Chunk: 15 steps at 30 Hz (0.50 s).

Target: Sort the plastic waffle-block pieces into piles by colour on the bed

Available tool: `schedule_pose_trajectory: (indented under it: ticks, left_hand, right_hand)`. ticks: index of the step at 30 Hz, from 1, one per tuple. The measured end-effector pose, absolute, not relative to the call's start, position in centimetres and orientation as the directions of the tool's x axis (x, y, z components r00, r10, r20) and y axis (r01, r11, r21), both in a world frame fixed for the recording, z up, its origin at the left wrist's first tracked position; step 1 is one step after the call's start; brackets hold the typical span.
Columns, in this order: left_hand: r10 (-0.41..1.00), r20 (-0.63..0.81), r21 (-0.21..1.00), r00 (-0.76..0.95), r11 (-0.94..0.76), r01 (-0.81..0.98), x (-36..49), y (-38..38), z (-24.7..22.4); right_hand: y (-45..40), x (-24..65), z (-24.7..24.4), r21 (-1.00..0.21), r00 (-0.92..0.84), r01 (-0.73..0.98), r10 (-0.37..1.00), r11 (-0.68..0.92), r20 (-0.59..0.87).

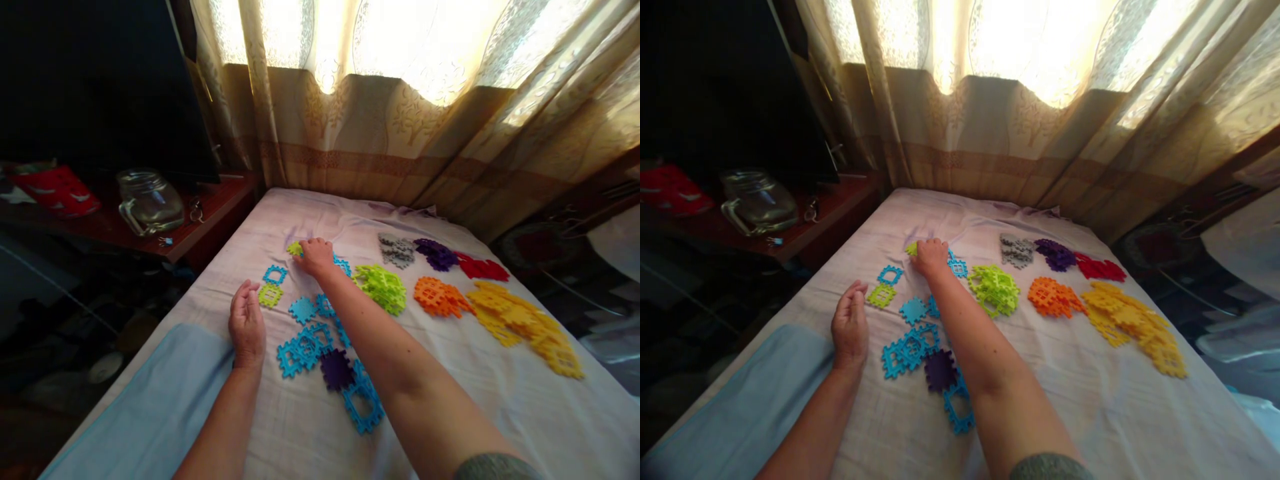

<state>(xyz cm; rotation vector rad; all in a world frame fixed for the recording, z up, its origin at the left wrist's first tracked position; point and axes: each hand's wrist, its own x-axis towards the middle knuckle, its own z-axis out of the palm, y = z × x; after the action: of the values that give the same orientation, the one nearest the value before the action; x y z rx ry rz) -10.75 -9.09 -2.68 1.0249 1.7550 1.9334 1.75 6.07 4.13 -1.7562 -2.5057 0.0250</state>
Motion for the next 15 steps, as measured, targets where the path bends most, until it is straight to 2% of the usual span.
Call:
schedule_pose_trajectory:
  ticks: [3, 6, 12, 15]
  left_hand:
    - [0.67, 0.315, 0.948, -0.672, -0.189, 0.256, -10.9, -9.2, -2.6]
    - [0.676, 0.312, 0.949, -0.667, -0.194, 0.248, -10.9, -9.2, -2.6]
    - [0.682, 0.291, 0.956, -0.671, -0.187, 0.224, -10.8, -9.1, -2.7]
    - [0.668, 0.306, 0.951, -0.678, -0.193, 0.24, -10.8, -9.0, -2.6]
  right_hand:
    - [7.0, 0.8, 3.7, -0.064, -0.335, 0.94, 0.942, 0.335, 0.011]
    - [7.1, 0.3, 3.7, -0.091, -0.356, 0.929, 0.934, 0.358, 0.042]
    - [4.5, 1.4, 4.9, -0.332, -0.324, 0.869, 0.929, 0.367, 0.179]
    - [2.6, 5.0, 5.5, -0.389, -0.283, 0.846, 0.925, 0.365, 0.253]
